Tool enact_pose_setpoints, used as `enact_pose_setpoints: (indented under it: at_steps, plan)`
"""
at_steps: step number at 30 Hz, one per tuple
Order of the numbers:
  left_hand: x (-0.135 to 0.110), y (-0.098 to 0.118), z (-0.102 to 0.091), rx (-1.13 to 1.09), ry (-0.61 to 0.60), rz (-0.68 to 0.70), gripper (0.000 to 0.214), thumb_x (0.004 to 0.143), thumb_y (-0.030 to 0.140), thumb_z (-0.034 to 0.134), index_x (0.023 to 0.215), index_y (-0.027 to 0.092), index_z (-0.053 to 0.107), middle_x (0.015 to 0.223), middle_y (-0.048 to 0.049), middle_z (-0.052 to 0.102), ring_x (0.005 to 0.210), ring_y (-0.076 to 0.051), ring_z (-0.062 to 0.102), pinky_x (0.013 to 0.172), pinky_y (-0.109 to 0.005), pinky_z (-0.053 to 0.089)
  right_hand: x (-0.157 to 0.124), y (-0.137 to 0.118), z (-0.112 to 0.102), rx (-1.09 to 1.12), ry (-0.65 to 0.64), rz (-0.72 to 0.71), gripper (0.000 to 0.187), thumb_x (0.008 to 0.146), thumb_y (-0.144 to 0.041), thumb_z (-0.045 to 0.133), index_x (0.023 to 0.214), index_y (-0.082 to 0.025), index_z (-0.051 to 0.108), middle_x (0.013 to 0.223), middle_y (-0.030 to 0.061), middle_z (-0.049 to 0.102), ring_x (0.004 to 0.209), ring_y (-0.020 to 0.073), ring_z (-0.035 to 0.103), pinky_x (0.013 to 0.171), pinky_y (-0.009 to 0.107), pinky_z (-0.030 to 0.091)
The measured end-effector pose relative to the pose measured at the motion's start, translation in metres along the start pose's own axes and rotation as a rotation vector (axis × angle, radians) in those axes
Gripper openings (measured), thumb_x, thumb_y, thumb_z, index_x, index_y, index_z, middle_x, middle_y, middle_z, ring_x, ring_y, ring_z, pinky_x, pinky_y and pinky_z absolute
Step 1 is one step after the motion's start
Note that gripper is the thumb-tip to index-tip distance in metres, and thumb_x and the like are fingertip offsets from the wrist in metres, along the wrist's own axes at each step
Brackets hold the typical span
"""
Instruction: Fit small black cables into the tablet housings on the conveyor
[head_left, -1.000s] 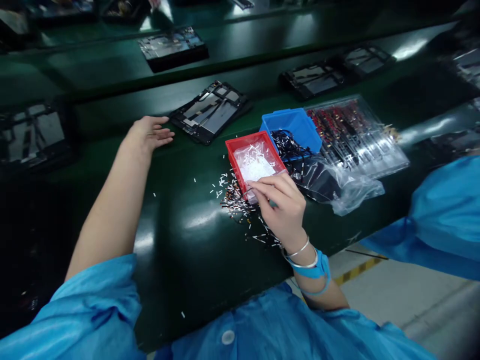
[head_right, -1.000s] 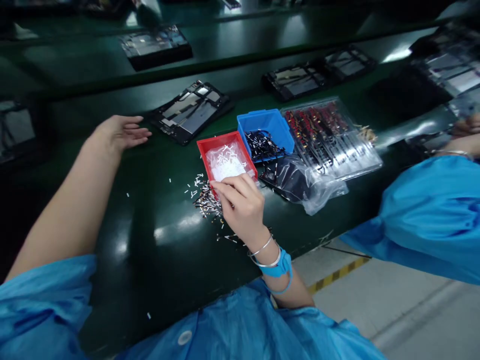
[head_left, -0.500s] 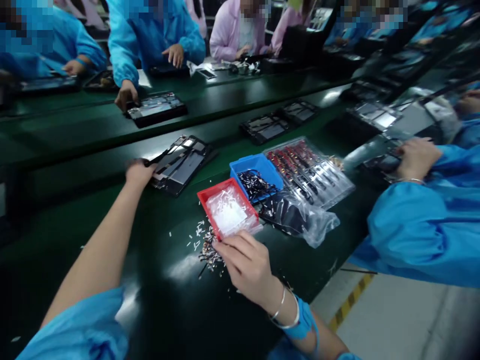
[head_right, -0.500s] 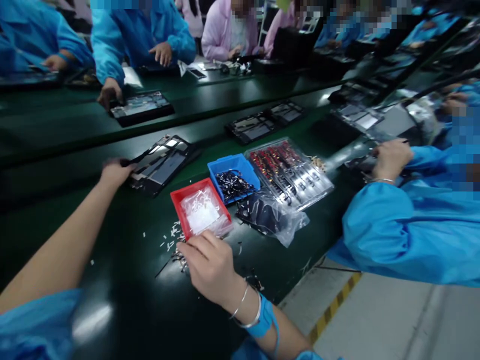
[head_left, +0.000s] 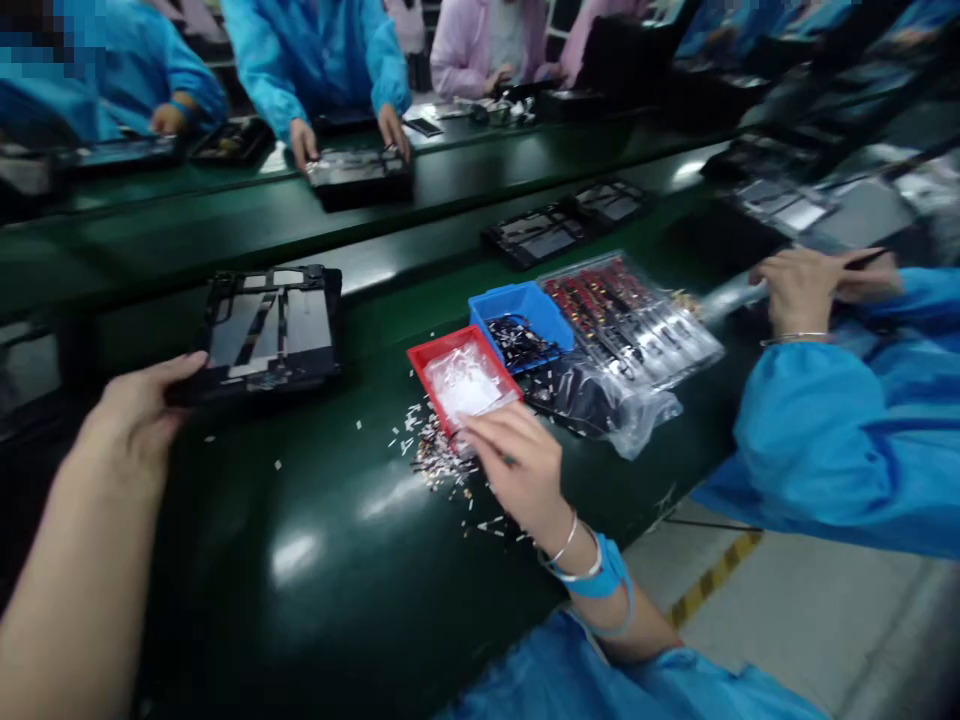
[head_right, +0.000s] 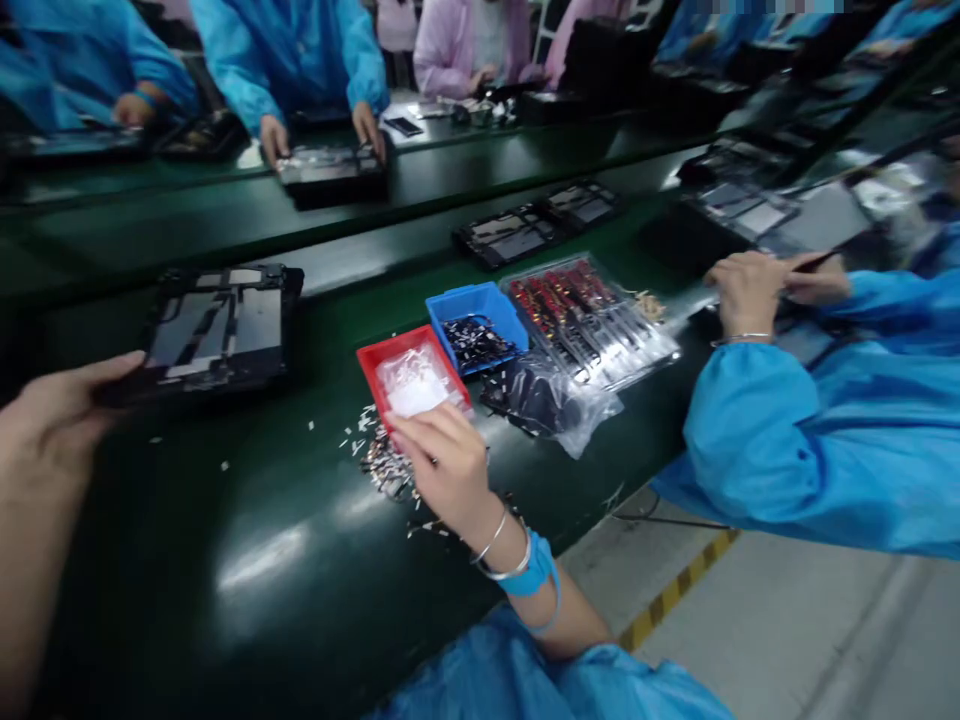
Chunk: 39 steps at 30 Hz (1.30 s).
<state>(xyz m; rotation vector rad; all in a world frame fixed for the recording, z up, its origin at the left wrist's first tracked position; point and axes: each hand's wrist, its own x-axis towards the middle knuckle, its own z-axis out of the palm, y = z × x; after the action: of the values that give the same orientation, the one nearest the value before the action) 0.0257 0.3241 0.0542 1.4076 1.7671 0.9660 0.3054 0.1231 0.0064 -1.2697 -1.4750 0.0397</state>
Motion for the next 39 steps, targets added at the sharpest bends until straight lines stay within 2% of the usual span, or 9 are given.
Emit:
enact_pose_setpoints:
  at_steps: [3, 7, 12, 17, 19, 22, 25, 30, 39]
  plan:
    - [-0.079, -0.03, -0.031, -0.119, 0.026, -0.203, 0.017, 0.053, 0.021, 0.067, 0.067, 0.023, 0.057, 0.057, 0.0025, 0.063, 0.06, -0.019, 0.063, 0.063, -0.034, 0.057, -0.002, 0.002, 0.002, 0.052, 0.002, 0.141, 0.028, 0.082, -0.015, 0.063, 0.107, -0.026, 0.071, 0.072, -0.0012, 0.068, 0.064, 0.0128, 0.059, 0.062, 0.031, 0.052]
    - [-0.187, -0.077, -0.051, -0.284, -0.03, -0.382, 0.031, 0.051, 0.033, 0.078, 0.079, 0.034, 0.063, 0.075, 0.0042, 0.072, 0.075, -0.027, 0.069, 0.071, -0.038, 0.058, -0.006, -0.016, 0.005, 0.168, -0.074, 0.31, 0.007, 0.075, -0.017, 0.069, 0.079, -0.02, 0.073, 0.069, -0.0003, 0.069, 0.059, 0.0122, 0.06, 0.056, 0.028, 0.051]
    - [-0.268, -0.124, -0.046, -0.386, -0.189, -0.457, 0.053, 0.06, 0.045, 0.078, 0.103, 0.027, 0.052, 0.096, -0.0047, 0.072, 0.088, -0.027, 0.069, 0.078, -0.039, 0.057, -0.006, -0.06, 0.025, 0.423, -0.49, 0.427, 0.007, 0.072, -0.02, 0.073, 0.068, -0.019, 0.068, 0.071, 0.002, 0.072, 0.069, 0.0144, 0.067, 0.058, 0.026, 0.052]
    - [-0.283, -0.137, -0.053, -0.157, -0.365, -0.36, 0.046, 0.071, 0.049, 0.069, 0.105, 0.022, 0.054, 0.066, 0.0011, 0.063, 0.06, -0.019, 0.064, 0.056, -0.028, 0.051, -0.017, -0.088, 0.084, 0.524, -0.925, 0.549, 0.007, 0.069, -0.018, 0.072, 0.066, -0.017, 0.067, 0.067, -0.0002, 0.068, 0.062, 0.0095, 0.059, 0.054, 0.023, 0.046]
    - [-0.28, -0.14, -0.061, 0.079, -0.263, -0.206, 0.039, 0.08, 0.048, 0.06, 0.11, 0.023, 0.056, 0.061, 0.0027, 0.058, 0.051, -0.017, 0.057, 0.052, -0.027, 0.046, -0.028, -0.094, 0.106, 0.532, -1.028, 0.608, 0.005, 0.068, -0.015, 0.071, 0.072, -0.016, 0.068, 0.066, -0.0018, 0.065, 0.059, 0.0073, 0.055, 0.053, 0.021, 0.043]
    - [-0.277, -0.15, -0.071, 0.312, -0.094, 0.128, 0.027, 0.089, 0.036, 0.052, 0.112, 0.022, 0.058, 0.077, -0.0021, 0.064, 0.064, -0.017, 0.059, 0.064, -0.029, 0.048, -0.044, -0.099, 0.128, 0.536, -1.121, 0.656, 0.023, 0.067, -0.011, 0.071, 0.089, -0.016, 0.068, 0.064, -0.0051, 0.061, 0.058, 0.006, 0.053, 0.053, 0.021, 0.041]
    - [-0.275, -0.164, -0.073, 0.384, -0.091, 0.445, 0.022, 0.089, 0.021, 0.051, 0.11, 0.017, 0.058, 0.097, -0.0086, 0.066, 0.085, -0.02, 0.062, 0.077, -0.031, 0.05, -0.053, -0.1, 0.136, 0.471, -1.166, 0.647, 0.03, 0.068, -0.008, 0.069, 0.097, -0.015, 0.067, 0.062, -0.0068, 0.058, 0.057, 0.0055, 0.05, 0.055, 0.021, 0.041]
    - [-0.273, -0.174, -0.067, 0.491, -0.128, 0.724, 0.029, 0.086, 0.014, 0.055, 0.115, 0.012, 0.057, 0.111, -0.0145, 0.063, 0.097, -0.027, 0.059, 0.079, -0.037, 0.053, -0.058, -0.104, 0.137, 0.312, -1.157, 0.559, 0.028, 0.071, -0.008, 0.069, 0.097, -0.017, 0.066, 0.064, -0.0065, 0.059, 0.057, 0.006, 0.048, 0.057, 0.023, 0.04]
    - [-0.273, -0.175, -0.064, 0.6, -0.127, 0.797, 0.035, 0.081, 0.009, 0.059, 0.116, 0.01, 0.06, 0.112, -0.0174, 0.064, 0.095, -0.03, 0.06, 0.068, -0.039, 0.054, -0.058, -0.109, 0.133, 0.188, -1.134, 0.488, 0.013, 0.075, -0.013, 0.068, 0.087, -0.019, 0.066, 0.068, -0.0043, 0.065, 0.061, 0.0079, 0.055, 0.058, 0.023, 0.04]
